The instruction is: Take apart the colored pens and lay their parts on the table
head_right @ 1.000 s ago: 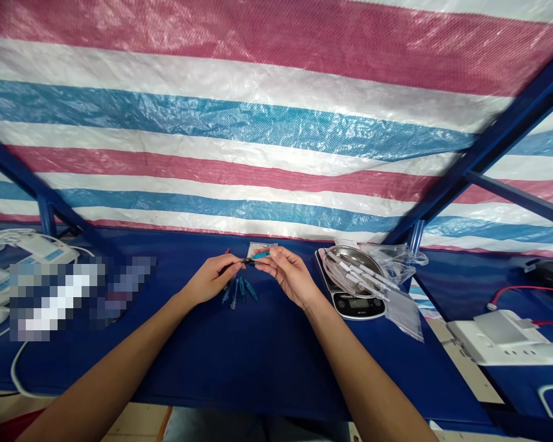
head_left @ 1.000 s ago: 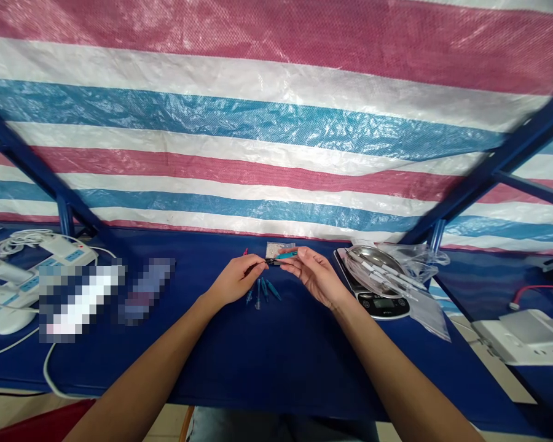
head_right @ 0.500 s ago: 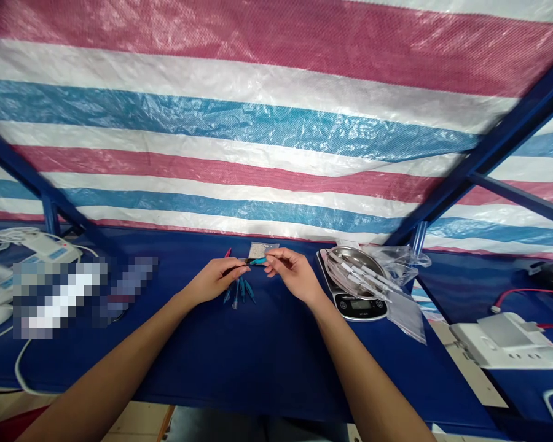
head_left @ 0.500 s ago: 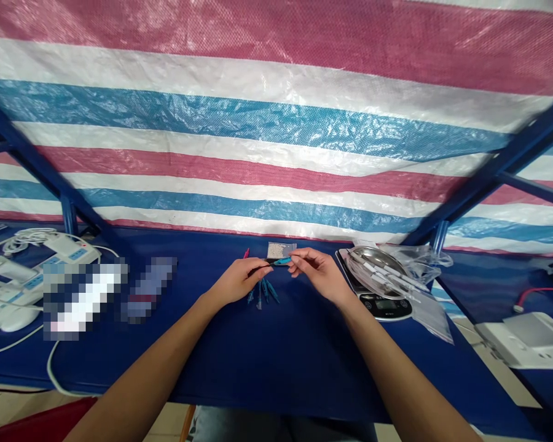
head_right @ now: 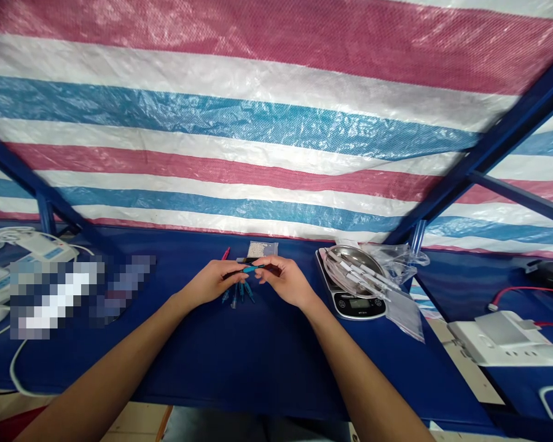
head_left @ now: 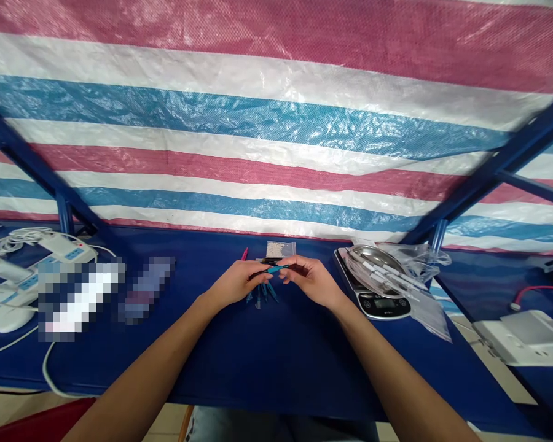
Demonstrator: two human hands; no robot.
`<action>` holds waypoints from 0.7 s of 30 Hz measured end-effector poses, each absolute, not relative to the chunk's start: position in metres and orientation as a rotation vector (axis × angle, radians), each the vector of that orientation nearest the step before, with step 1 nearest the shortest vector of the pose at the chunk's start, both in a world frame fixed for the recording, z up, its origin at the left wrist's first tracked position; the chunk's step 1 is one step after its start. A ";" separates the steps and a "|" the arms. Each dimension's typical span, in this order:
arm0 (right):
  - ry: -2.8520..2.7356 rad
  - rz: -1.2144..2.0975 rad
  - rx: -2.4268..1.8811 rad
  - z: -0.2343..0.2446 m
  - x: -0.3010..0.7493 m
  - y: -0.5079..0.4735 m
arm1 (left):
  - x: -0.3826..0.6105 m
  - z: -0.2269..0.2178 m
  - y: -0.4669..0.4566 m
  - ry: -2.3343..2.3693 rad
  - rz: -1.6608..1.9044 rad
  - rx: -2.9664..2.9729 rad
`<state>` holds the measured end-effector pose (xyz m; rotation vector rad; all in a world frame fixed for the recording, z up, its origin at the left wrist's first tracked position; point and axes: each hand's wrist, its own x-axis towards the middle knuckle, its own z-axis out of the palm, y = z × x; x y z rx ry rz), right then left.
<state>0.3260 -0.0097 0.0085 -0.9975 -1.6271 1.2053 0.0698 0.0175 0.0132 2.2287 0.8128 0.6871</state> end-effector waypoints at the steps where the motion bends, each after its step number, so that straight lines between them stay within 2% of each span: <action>1: -1.637 1.203 -1.009 0.009 0.325 -0.010 | 0.070 0.010 0.019 0.819 0.699 2.243; 5: -1.671 1.192 -1.074 0.009 0.323 -0.012 | 0.070 -0.001 0.021 0.916 0.795 2.224; 9: -1.584 1.221 -1.061 0.009 0.322 -0.010 | 0.071 0.000 0.022 1.005 0.935 1.921; 14: -1.389 1.254 -0.972 0.008 0.321 -0.007 | 0.070 0.007 0.025 0.927 1.057 1.439; 21: -1.330 1.402 -1.101 0.008 0.312 -0.014 | 0.076 0.004 0.024 0.888 1.143 1.261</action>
